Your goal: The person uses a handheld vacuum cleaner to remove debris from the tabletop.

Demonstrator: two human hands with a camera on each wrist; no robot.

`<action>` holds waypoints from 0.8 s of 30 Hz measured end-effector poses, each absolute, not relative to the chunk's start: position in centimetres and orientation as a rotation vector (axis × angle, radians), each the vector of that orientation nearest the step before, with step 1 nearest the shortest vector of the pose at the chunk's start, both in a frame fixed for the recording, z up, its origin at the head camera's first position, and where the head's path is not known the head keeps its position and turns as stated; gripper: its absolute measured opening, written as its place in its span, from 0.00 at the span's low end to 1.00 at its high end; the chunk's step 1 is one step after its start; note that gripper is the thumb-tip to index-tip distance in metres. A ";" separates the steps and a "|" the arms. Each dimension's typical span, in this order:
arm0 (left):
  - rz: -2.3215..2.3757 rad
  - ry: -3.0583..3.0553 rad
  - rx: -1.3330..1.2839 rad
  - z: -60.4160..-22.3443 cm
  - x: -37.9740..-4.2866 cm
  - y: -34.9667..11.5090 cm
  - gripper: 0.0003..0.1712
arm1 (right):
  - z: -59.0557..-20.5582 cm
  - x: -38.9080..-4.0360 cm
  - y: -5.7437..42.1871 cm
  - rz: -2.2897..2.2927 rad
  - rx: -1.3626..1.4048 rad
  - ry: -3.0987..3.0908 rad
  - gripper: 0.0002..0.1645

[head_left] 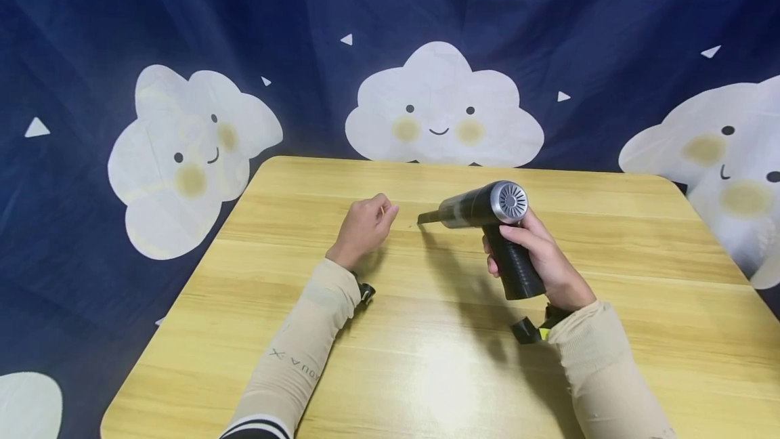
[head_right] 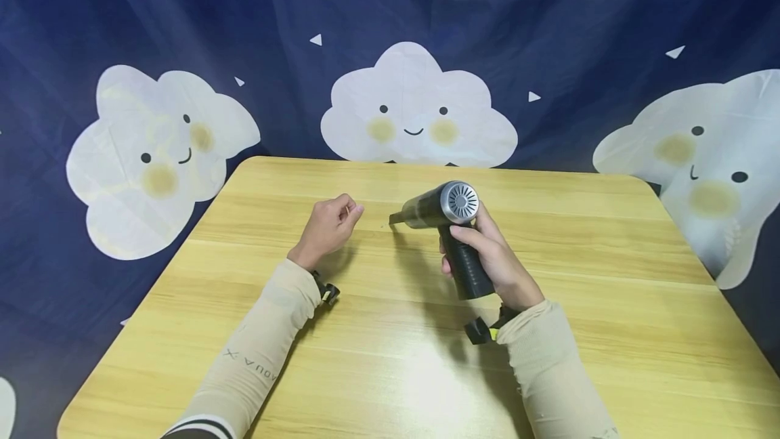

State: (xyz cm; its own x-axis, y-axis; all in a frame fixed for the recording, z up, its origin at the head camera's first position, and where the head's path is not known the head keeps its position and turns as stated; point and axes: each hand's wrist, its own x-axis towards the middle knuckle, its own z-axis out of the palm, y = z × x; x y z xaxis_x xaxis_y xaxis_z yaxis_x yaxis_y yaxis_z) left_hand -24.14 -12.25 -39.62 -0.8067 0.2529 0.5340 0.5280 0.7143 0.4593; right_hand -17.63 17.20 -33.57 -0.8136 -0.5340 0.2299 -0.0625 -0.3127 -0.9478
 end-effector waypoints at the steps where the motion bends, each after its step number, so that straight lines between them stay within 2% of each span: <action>1: -0.856 -2.484 -0.600 -39.6 -24.1 -12.2 0.12 | -33.6 -17.6 17.2 -2.196 -0.758 1.623 0.20; 12: -0.873 -2.515 -0.590 -39.8 -24.2 -12.2 0.12 | -33.2 -17.5 17.6 -2.223 -0.767 1.599 0.21; 16: -0.970 -2.666 -0.497 -40.4 -24.3 -12.2 0.10 | -33.0 -17.3 17.7 -2.251 -0.801 1.527 0.21; 20: -1.201 -2.851 -0.287 -41.1 -24.7 -11.9 0.14 | -32.7 -17.0 17.7 -2.266 -0.830 1.455 0.21; 24: -1.683 -2.827 -0.140 -41.5 -24.8 -11.4 0.22 | -32.5 -16.7 17.6 -2.263 -0.863 1.437 0.22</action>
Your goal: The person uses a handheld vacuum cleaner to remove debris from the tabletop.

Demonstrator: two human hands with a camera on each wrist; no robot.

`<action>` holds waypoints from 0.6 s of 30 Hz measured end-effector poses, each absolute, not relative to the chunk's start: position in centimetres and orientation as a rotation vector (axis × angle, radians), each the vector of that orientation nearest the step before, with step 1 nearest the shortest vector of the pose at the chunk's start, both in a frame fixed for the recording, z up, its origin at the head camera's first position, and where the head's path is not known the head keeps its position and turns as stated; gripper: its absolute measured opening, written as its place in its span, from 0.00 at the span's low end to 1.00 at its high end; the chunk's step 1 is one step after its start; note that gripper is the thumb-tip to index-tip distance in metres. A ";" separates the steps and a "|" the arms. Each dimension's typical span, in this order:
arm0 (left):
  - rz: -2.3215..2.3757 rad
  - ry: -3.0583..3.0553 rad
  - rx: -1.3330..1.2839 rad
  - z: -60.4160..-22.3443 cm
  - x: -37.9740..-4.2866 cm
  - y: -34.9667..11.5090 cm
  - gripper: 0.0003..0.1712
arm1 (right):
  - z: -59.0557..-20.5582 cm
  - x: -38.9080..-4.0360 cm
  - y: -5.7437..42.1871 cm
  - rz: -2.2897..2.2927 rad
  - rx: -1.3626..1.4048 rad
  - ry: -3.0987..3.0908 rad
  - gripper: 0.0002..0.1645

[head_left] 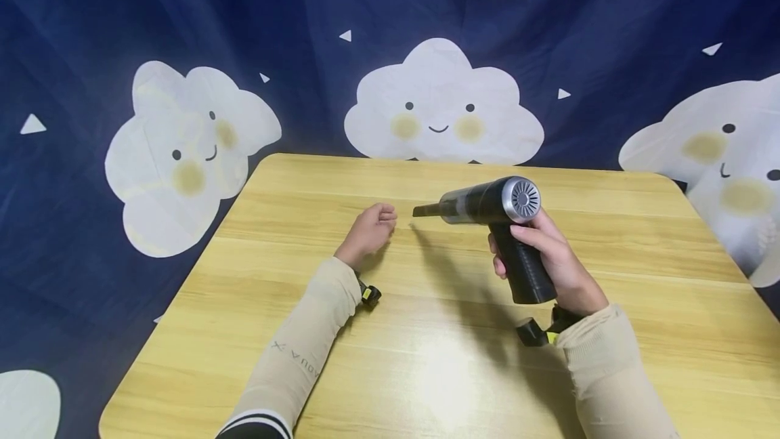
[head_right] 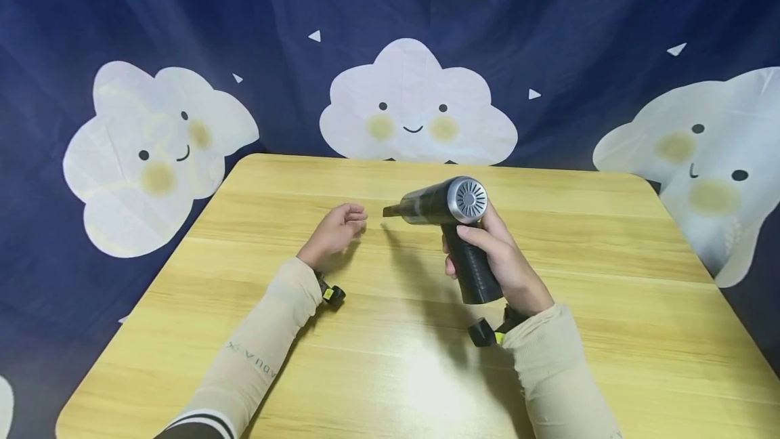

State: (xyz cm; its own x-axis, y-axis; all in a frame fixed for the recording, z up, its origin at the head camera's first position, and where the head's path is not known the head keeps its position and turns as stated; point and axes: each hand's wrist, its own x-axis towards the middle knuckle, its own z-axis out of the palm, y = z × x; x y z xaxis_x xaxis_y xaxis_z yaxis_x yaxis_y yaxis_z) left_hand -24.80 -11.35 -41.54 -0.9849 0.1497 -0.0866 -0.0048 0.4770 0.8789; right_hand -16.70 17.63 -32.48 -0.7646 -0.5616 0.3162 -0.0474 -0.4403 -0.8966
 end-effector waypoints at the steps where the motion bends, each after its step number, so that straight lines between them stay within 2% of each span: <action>1: 1.615 2.463 0.102 -41.6 -24.8 -11.3 0.24 | -32.4 -16.6 17.6 -2.261 -0.873 1.432 0.22; 7: 1.854 2.099 0.022 -42.0 -24.6 -11.0 0.35 | -32.2 -16.3 17.2 -2.228 -0.915 1.458 0.22; 18: 1.911 2.109 -0.011 -41.9 -24.6 -10.6 0.35 | -32.3 -16.2 17.0 -2.198 -0.906 1.496 0.23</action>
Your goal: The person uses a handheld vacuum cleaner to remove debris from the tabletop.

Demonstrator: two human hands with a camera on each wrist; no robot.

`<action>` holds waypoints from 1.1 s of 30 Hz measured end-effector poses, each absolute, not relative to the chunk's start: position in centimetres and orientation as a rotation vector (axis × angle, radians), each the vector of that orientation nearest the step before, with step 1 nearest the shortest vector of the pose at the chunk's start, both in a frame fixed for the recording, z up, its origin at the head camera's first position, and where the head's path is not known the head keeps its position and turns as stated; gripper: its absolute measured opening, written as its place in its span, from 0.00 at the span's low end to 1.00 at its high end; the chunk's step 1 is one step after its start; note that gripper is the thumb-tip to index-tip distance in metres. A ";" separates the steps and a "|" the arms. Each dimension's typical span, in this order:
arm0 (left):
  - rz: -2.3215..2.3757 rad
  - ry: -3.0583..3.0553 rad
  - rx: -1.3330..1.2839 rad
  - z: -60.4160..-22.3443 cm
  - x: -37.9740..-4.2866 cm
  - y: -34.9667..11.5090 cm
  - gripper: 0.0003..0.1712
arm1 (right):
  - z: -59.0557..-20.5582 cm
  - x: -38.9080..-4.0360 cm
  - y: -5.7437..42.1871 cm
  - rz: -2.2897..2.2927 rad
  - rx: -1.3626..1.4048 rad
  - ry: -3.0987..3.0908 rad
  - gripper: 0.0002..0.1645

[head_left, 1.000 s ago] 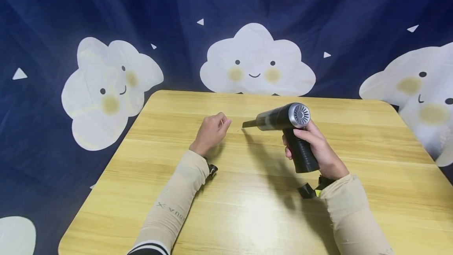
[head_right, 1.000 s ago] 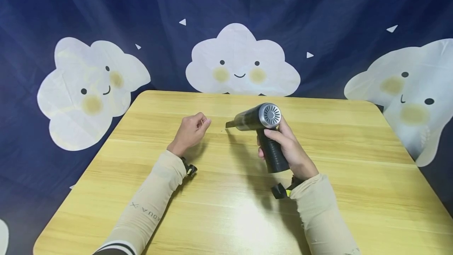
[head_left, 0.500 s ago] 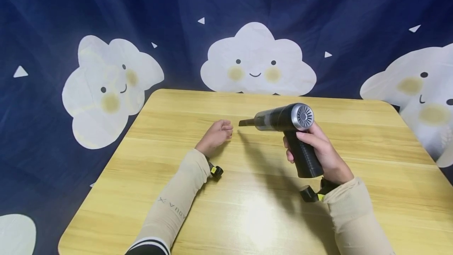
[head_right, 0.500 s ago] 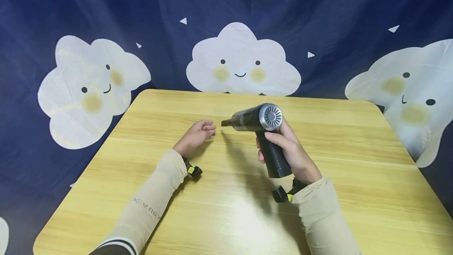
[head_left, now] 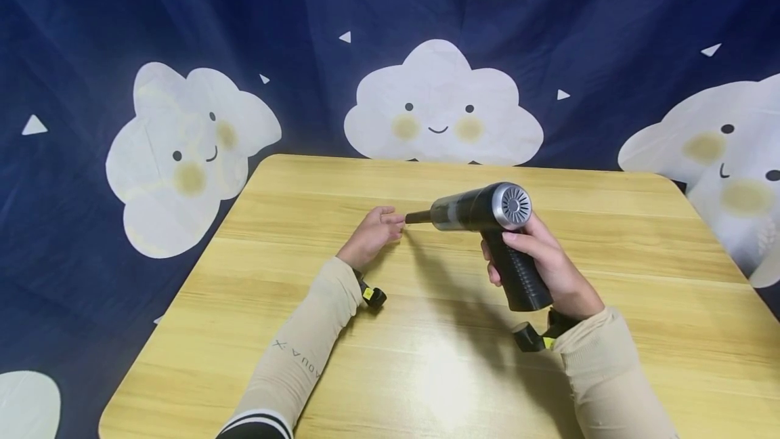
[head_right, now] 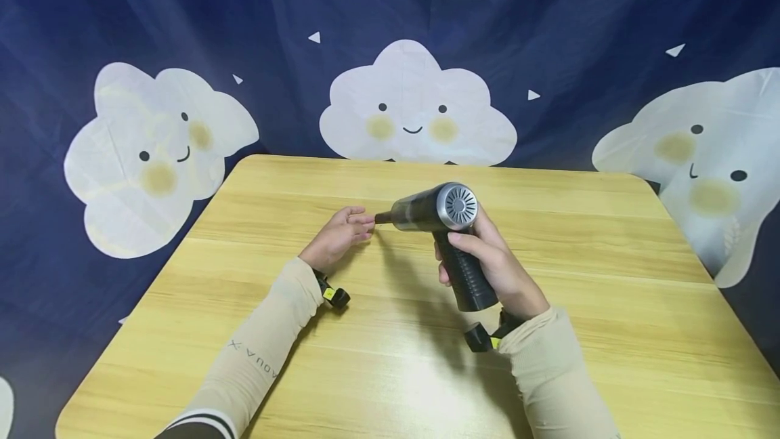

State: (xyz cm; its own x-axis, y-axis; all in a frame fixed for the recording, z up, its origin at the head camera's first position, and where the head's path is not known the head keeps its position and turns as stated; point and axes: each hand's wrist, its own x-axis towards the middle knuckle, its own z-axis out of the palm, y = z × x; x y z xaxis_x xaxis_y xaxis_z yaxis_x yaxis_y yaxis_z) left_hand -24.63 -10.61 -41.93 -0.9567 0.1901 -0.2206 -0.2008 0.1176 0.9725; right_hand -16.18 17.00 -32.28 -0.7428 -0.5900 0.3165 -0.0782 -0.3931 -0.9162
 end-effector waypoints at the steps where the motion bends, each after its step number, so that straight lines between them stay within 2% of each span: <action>1: 1.910 2.120 -0.010 -41.9 -24.6 -10.6 0.34 | -32.3 -16.2 17.0 -2.194 -0.903 1.499 0.23; 30: 1.999 2.149 -0.028 -41.5 -24.7 -11.0 0.30 | -32.5 -16.4 16.7 -2.182 -0.837 1.526 0.23; 33: 1.998 2.147 -0.017 -41.4 -24.7 -11.1 0.27 | -32.6 -16.4 16.7 -2.182 -0.816 1.542 0.22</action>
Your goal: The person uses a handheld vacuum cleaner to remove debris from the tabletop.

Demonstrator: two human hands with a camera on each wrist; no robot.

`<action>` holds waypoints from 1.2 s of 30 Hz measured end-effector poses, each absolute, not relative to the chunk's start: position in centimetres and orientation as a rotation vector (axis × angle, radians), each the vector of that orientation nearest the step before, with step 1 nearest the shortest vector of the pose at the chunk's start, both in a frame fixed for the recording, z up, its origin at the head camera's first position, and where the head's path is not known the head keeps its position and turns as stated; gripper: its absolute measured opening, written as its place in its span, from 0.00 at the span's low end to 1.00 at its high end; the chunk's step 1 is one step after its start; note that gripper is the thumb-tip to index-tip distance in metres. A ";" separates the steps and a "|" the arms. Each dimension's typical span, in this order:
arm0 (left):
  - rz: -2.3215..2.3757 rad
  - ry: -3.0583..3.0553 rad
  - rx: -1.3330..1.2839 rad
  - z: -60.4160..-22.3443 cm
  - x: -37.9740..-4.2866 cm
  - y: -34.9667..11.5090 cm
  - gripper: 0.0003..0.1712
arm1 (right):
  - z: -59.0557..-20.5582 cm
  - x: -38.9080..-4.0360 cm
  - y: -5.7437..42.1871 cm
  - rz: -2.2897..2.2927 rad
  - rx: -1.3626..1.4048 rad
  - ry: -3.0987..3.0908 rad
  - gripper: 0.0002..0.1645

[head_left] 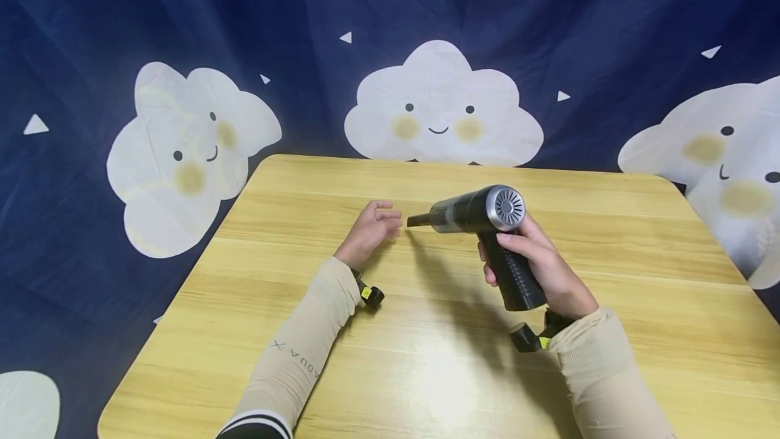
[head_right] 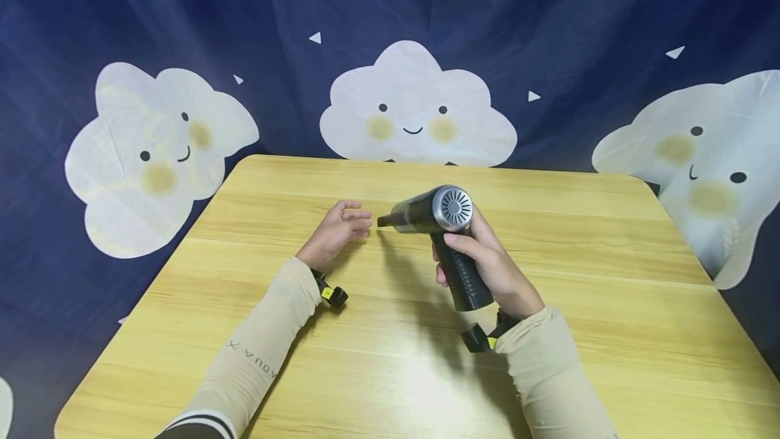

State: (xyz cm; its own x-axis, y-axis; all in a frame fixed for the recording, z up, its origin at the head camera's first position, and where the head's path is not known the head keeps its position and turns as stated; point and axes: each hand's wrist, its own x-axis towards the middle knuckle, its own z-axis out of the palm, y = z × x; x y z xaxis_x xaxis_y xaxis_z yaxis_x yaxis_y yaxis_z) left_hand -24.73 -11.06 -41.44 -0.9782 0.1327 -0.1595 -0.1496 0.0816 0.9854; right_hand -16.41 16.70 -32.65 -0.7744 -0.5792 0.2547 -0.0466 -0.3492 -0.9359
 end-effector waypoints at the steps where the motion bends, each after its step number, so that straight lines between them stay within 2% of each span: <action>1: 1.996 2.155 -0.016 -41.5 -24.7 -11.1 0.25 | -32.7 -16.5 16.7 -2.181 -0.810 1.547 0.22; 5: 2.000 2.193 -0.015 -41.5 -24.7 -11.1 0.13 | -33.0 -16.6 16.6 -2.169 -0.781 1.577 0.21; 8: 2.017 2.220 -0.011 -41.5 -24.7 -11.1 0.08 | -33.2 -16.8 16.5 -2.160 -0.756 1.610 0.20; 19: 2.001 2.251 -0.001 -41.4 -24.6 -11.4 0.24 | -33.8 -17.2 16.3 -2.149 -0.762 1.665 0.18; 36: 1.967 2.290 0.014 -41.3 -24.6 -11.7 0.26 | -33.8 -17.3 16.4 -2.156 -0.756 1.651 0.18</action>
